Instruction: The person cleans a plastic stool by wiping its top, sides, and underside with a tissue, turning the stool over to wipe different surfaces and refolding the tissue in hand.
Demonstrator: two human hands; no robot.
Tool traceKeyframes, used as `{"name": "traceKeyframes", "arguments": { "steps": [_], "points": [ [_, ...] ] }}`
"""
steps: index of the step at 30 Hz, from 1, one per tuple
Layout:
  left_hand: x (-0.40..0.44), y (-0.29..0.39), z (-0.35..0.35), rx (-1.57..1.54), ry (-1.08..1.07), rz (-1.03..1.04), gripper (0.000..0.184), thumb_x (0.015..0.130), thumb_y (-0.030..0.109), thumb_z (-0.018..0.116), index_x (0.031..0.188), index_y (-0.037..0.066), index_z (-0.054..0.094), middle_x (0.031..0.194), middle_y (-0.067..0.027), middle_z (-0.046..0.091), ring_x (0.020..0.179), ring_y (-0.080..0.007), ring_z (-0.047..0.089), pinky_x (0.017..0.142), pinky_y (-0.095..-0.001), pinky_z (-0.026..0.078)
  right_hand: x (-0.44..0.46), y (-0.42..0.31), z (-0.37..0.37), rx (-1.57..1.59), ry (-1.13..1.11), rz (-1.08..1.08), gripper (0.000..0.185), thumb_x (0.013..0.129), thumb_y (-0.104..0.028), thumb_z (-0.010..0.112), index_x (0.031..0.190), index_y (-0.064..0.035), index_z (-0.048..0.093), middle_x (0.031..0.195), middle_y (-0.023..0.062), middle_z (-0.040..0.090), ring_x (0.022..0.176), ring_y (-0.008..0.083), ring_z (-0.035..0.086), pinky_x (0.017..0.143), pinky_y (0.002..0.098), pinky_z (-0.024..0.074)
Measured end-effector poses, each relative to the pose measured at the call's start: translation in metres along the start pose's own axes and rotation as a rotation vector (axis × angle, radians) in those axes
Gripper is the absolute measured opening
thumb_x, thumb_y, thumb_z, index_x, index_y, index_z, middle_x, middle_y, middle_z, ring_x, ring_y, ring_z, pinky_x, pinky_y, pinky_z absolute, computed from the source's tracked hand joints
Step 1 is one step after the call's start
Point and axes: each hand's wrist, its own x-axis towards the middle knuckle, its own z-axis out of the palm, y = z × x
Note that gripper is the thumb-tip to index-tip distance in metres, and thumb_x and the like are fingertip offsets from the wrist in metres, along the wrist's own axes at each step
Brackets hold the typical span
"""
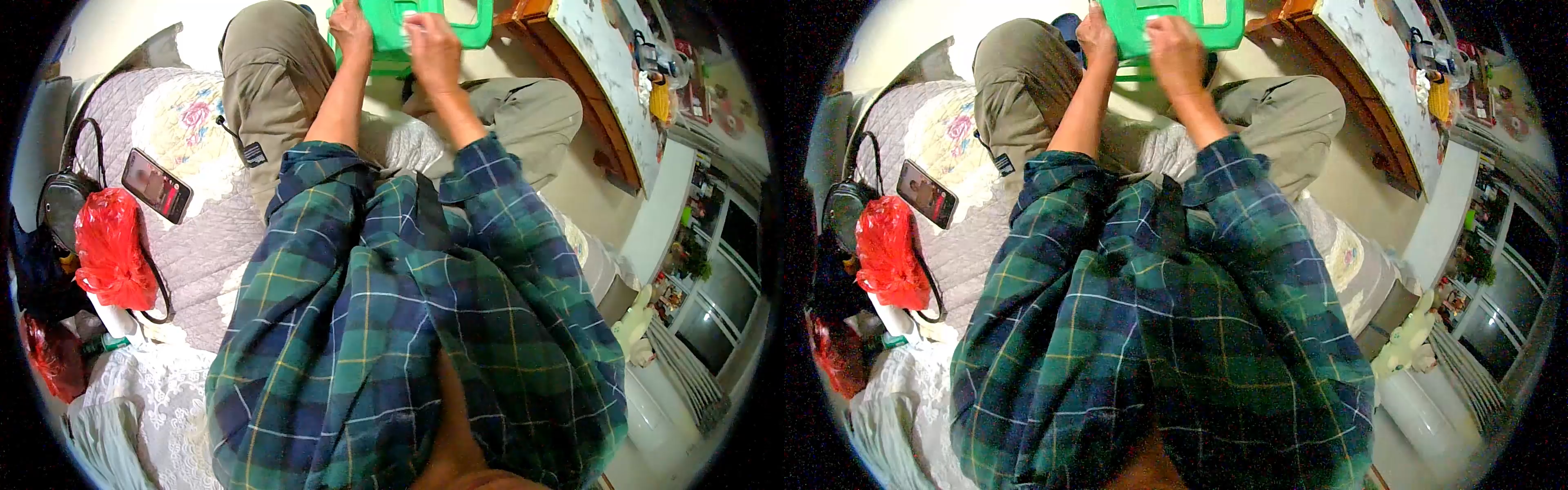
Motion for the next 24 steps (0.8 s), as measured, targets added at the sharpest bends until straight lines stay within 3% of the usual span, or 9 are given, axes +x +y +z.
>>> {"name": "traceKeyframes", "arguments": {
  "steps": [1, 3, 7, 9, 12, 15, 18, 21, 24],
  "points": [
    [0.004, -0.006, 0.004, 0.075, 0.033, -0.016, 0.047, 0.095, 0.037, 0.039, 0.087, -0.007, 0.057, 0.072, -0.023, 0.057, 0.065, -0.031, 0.049, 0.066, -0.042, 0.04, 0.0, 0.018, -0.01, -0.096, 0.056, -0.027, 0.007, 0.081, -0.008, 0.056, 0.082, -0.0036, 0.06, 0.083, 0.0125, 0.061, 0.079, 0.0304, 0.06, 0.071, 0.0406, 0.0478],
    [-0.003, -0.008, 0.008, 0.143, 0.063, -0.05, 0.048, 0.095, 0.037, 0.04, 0.086, -0.006, 0.057, 0.073, -0.0236, 0.057, 0.066, -0.0315, 0.049, 0.066, -0.0421, 0.041, -0.002, 0.046, -0.037, -0.062, 0.095, 0.217, 0.007, 0.08, -0.007, 0.055, 0.082, -0.0031, 0.061, 0.083, 0.0131, 0.061, 0.079, 0.0305, 0.06, 0.071, 0.0403, 0.0477],
    [-0.01, 0.008, 0.005, -0.005, 0.042, -0.053, 0.049, 0.095, 0.038, 0.04, 0.087, -0.007, 0.058, 0.075, -0.0247, 0.057, 0.067, -0.0316, 0.05, 0.067, -0.0425, 0.041, -0.007, 0.03, 0.002, -0.018, 0.155, 0.064, 0.007, 0.076, -0.005, 0.057, 0.083, -0.0036, 0.059, 0.081, 0.0127, 0.06, 0.079, 0.0309, 0.059, 0.07, 0.0407, 0.0467],
    [-0.005, 0.003, 0.002, -0.001, 0.023, -0.064, 0.048, 0.095, 0.038, 0.039, 0.089, -0.007, 0.058, 0.076, -0.0245, 0.057, 0.067, -0.0311, 0.05, 0.068, -0.0428, 0.041, -0.004, -0.02, 0.013, 0.026, 0.025, -0.042, 0.008, 0.078, -0.007, 0.058, 0.085, -0.0037, 0.059, 0.081, 0.0126, 0.06, 0.079, 0.0311, 0.059, 0.07, 0.0406, 0.0469],
    [0.003, -0.005, 0.004, 0.172, 0.004, -0.102, 0.046, 0.095, 0.036, 0.04, 0.092, -0.006, 0.057, 0.076, -0.0216, 0.058, 0.068, -0.0289, 0.05, 0.067, -0.0426, 0.041, -0.005, 0.001, -0.002, 0.028, -0.003, -0.024, 0.008, 0.083, -0.012, 0.058, 0.085, -0.0036, 0.06, 0.083, 0.0111, 0.062, 0.076, 0.0288, 0.061, 0.069, 0.0367, 0.048],
    [-0.013, 0.008, 0.006, -0.084, 0.012, -0.066, 0.045, 0.095, 0.036, 0.041, 0.091, -0.006, 0.058, 0.078, -0.0194, 0.059, 0.068, -0.0275, 0.05, 0.067, -0.0426, 0.041, -0.017, 0.057, -0.035, -0.015, 0.09, 0.235, 0.009, 0.08, -0.009, 0.056, 0.087, -0.0037, 0.06, 0.084, 0.013, 0.061, 0.081, 0.0304, 0.06, 0.072, 0.0397, 0.0476],
    [-0.007, -0.007, 0.008, -0.123, 0.008, -0.047, 0.045, 0.095, 0.036, 0.041, 0.092, -0.006, 0.058, 0.079, -0.0196, 0.06, 0.069, -0.028, 0.051, 0.067, -0.0426, 0.041, -0.016, 0.035, -0.024, -0.081, 0.142, 0.145, 0.012, 0.079, -0.006, 0.053, 0.089, -0.0039, 0.059, 0.085, 0.0136, 0.061, 0.082, 0.0302, 0.06, 0.072, 0.0406, 0.0476],
    [-0.014, 0.011, 0.003, -0.065, -0.011, -0.049, 0.046, 0.094, 0.036, 0.042, 0.092, -0.007, 0.058, 0.079, -0.0207, 0.059, 0.068, -0.028, 0.05, 0.067, -0.0434, 0.041, -0.02, -0.008, 0.011, 0.039, 0.0, -0.013, 0.012, 0.08, -0.005, 0.052, 0.09, -0.004, 0.058, 0.086, 0.0138, 0.061, 0.081, 0.0323, 0.06, 0.071, 0.0423, 0.0476],
    [-0.006, 0.004, 0.009, 0.026, 0.097, -0.143, 0.05, 0.094, 0.038, 0.04, 0.089, -0.008, 0.058, 0.076, -0.0227, 0.058, 0.068, -0.0294, 0.05, 0.068, -0.0444, 0.041, -0.014, 0.007, -0.013, -0.025, -0.011, 0.051, 0.009, 0.081, -0.006, 0.052, 0.087, -0.0039, 0.058, 0.086, 0.0136, 0.061, 0.079, 0.0333, 0.06, 0.07, 0.0429, 0.0477]
  ]
}}
